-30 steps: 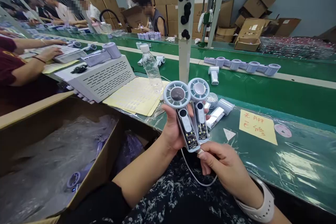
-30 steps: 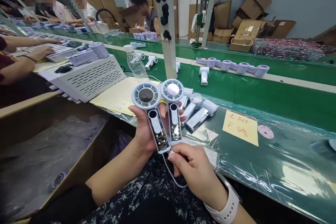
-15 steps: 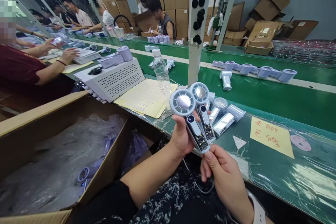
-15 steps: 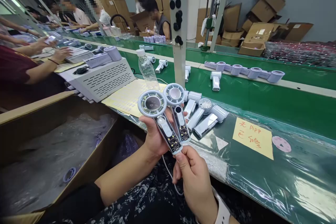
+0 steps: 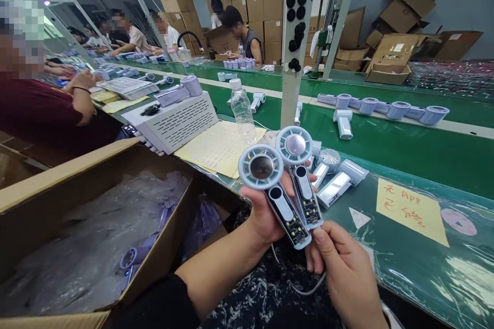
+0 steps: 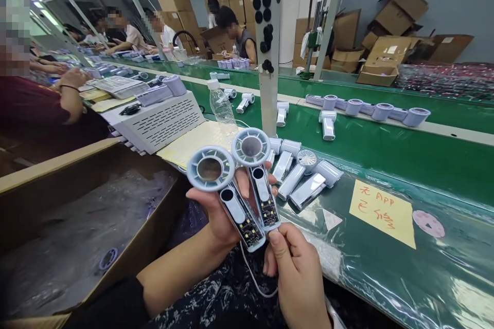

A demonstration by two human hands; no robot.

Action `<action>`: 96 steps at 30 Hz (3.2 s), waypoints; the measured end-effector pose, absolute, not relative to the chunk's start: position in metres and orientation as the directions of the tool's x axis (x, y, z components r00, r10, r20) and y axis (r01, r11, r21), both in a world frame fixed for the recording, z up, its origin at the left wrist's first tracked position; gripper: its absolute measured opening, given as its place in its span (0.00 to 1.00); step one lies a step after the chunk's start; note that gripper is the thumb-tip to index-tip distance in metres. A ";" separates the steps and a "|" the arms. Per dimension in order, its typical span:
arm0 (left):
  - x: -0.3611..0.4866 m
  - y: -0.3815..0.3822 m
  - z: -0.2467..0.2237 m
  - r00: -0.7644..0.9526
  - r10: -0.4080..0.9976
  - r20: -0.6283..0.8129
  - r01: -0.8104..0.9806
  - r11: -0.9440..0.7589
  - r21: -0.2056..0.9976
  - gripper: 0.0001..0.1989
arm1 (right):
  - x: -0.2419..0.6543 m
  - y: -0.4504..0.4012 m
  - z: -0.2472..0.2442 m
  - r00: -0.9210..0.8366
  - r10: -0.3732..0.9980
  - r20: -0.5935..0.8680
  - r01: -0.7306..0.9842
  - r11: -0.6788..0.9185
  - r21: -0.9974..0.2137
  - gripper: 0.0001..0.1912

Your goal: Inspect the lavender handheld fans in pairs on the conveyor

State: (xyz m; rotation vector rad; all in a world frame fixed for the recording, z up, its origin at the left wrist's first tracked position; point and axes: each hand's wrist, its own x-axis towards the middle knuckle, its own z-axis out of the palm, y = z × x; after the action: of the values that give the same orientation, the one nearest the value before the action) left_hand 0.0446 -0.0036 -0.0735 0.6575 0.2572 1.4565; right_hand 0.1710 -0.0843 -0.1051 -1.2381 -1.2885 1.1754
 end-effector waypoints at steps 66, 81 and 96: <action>-0.046 -0.024 -0.134 0.751 0.660 -0.012 -0.568 0.655 0.499 0.40 | 0.185 0.045 -0.044 -0.728 0.656 -0.200 0.331 0.081 -0.940 0.39; -0.063 -0.025 -0.129 0.543 0.840 0.007 -0.766 0.491 0.416 0.38 | 0.116 0.075 -0.029 -0.629 0.772 0.090 0.355 0.389 -0.850 0.26; -0.068 -0.029 -0.149 0.621 0.778 -0.100 -0.670 0.592 0.447 0.40 | 0.069 0.083 -0.032 -0.796 0.590 -0.134 0.469 0.461 -0.754 0.27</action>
State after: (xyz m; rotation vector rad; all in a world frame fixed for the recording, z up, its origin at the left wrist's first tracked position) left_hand -0.0682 -0.0292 -0.1491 0.3890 0.2993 0.8565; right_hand 0.0690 0.0826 -0.0318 -0.9338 -2.5574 1.2493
